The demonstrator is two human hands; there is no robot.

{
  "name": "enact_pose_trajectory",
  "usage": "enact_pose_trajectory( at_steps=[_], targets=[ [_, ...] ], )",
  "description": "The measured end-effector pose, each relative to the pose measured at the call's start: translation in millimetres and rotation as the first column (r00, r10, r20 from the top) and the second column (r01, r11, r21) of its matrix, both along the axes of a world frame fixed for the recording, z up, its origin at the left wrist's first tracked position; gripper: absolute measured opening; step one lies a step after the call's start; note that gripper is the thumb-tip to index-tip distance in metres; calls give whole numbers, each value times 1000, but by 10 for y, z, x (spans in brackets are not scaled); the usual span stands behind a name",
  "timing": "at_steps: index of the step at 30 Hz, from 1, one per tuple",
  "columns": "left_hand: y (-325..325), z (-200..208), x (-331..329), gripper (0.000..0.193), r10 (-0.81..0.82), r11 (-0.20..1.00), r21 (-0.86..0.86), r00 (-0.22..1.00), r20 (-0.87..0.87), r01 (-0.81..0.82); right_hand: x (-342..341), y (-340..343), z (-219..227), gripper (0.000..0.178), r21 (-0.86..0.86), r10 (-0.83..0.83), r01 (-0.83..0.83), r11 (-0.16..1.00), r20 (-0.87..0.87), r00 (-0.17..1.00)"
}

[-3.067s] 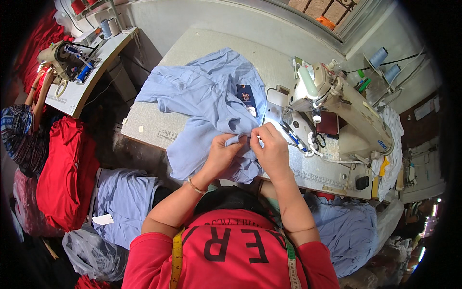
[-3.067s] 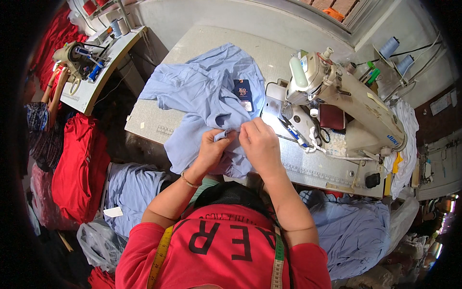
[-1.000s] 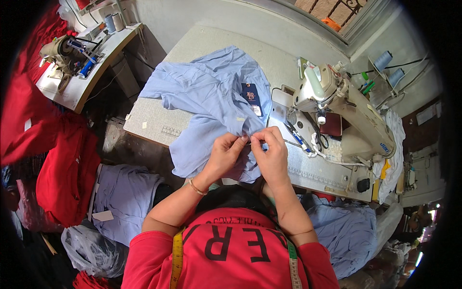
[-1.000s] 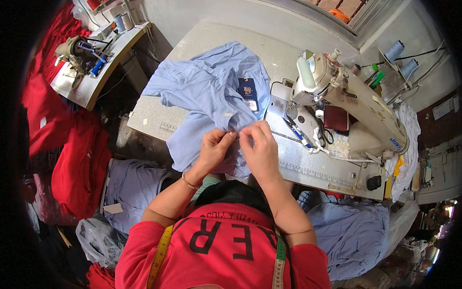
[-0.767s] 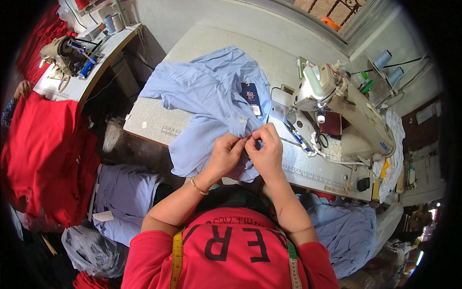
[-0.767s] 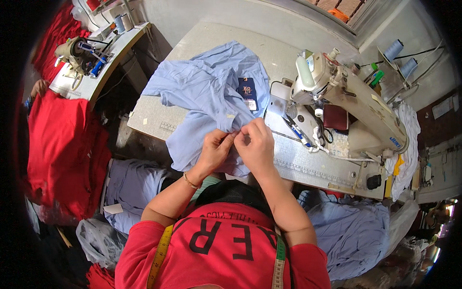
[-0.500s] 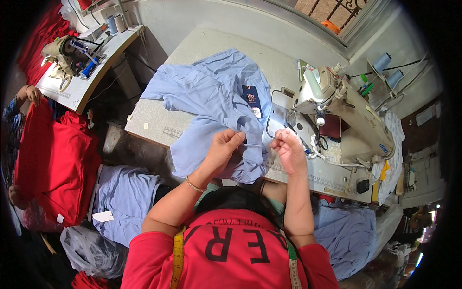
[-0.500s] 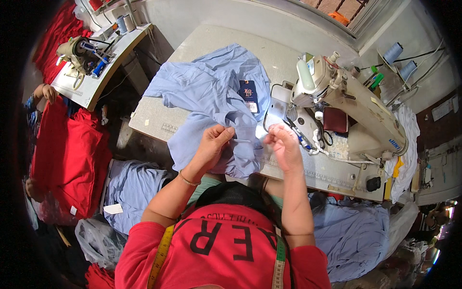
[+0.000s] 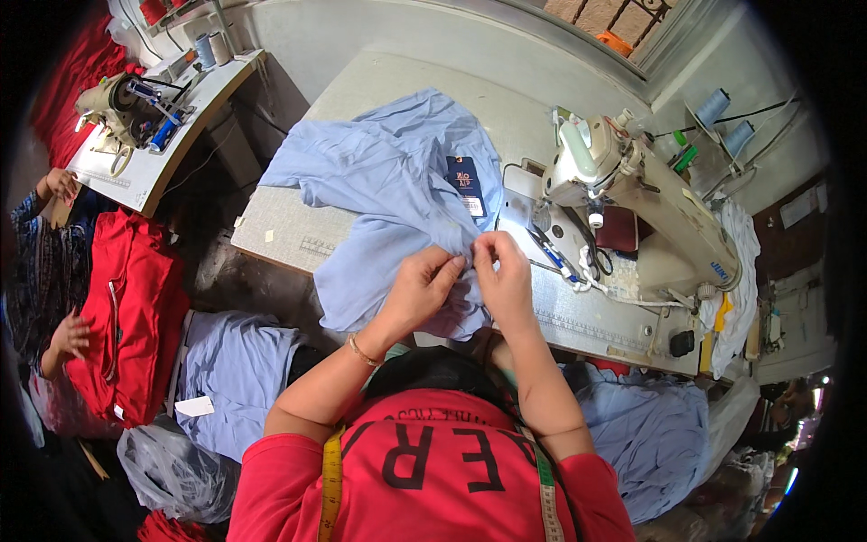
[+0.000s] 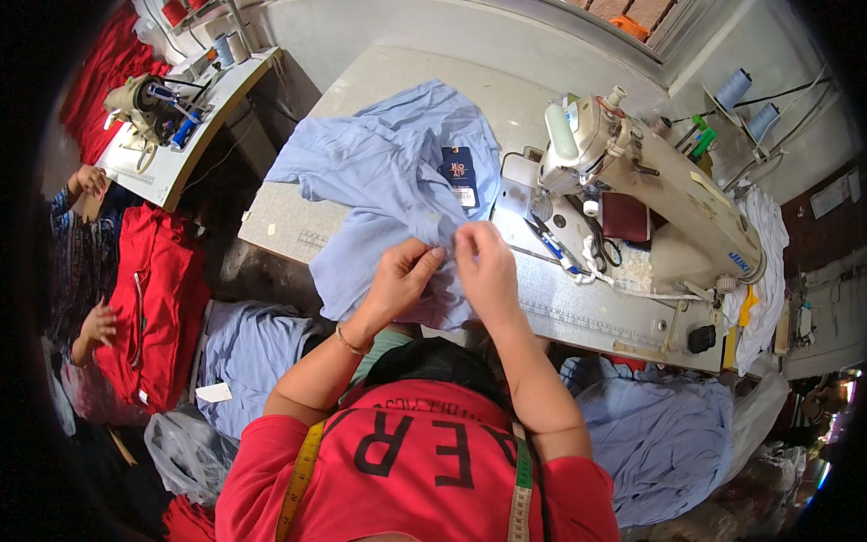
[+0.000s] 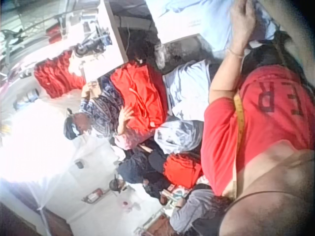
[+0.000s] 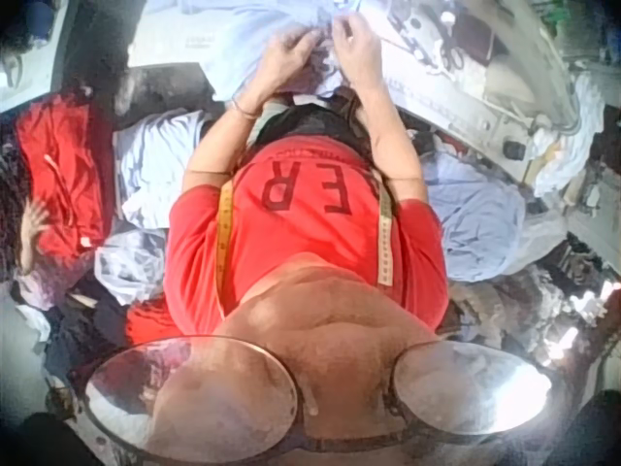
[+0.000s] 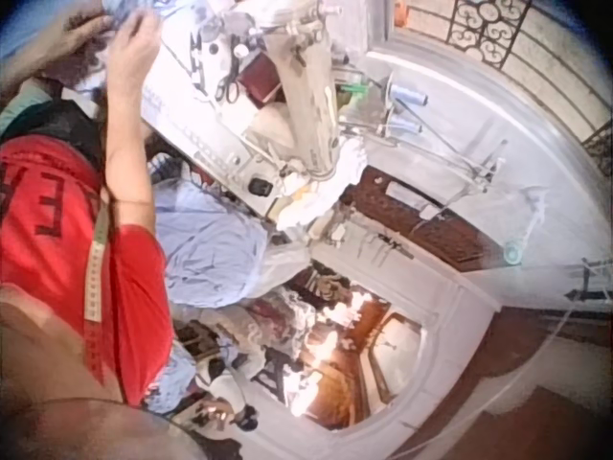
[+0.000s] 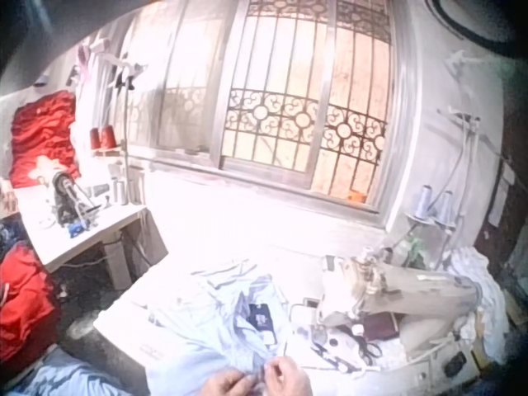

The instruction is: The person uses small scissors to trim loose threads from a light blue shirt laid on a worktable. The person repeatedly snips threads near the collar and shoulder area, then folds the shirt slightly to access additional threads.

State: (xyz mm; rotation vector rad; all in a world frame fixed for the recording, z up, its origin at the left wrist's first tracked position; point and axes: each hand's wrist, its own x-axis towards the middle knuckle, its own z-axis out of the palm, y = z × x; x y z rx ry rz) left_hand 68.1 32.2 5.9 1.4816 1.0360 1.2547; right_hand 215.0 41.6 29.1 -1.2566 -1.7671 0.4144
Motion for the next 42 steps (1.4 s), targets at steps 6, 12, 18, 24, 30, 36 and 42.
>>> enact_pose_trajectory(
  at_steps=[6, 12, 18, 24, 30, 36, 42],
  targets=[
    [-18, 228, 84, 26, 128, 962, 267, 965, -231, -64, 193, -161, -58, 30, -336, 41, -340, 878, -656, 754],
    [-173, 371, 290, 52, 41, 904, 359, 787, -616, 234, 232, -195, 48, 54, -399, -187, -560, 726, -898, 398],
    [-130, 283, 171, 21, -145, 892, 329, 884, -444, 311, 359, -54, -144, 30, -404, -197, -586, 703, -902, 385],
    [222, 271, 70, 28, 41, 937, 341, 947, -318, 74, 365, -34, -176, 31, -408, -163, -536, 739, -880, 446],
    [494, 267, 79, 43, 60, 913, 377, 864, -499, 154, 479, -96, -55, 38, -440, -95, -592, 675, -848, 522],
    [731, 257, 44, 40, 49, 897, 376, 789, -612, 235, 704, -26, -90, 50, -546, -22, -505, 668, -693, 720],
    [728, 230, 81, 17, -67, 908, 286, 783, -619, 305, 569, 368, -224, 45, -500, 49, -254, 828, -386, 921]
  ],
)
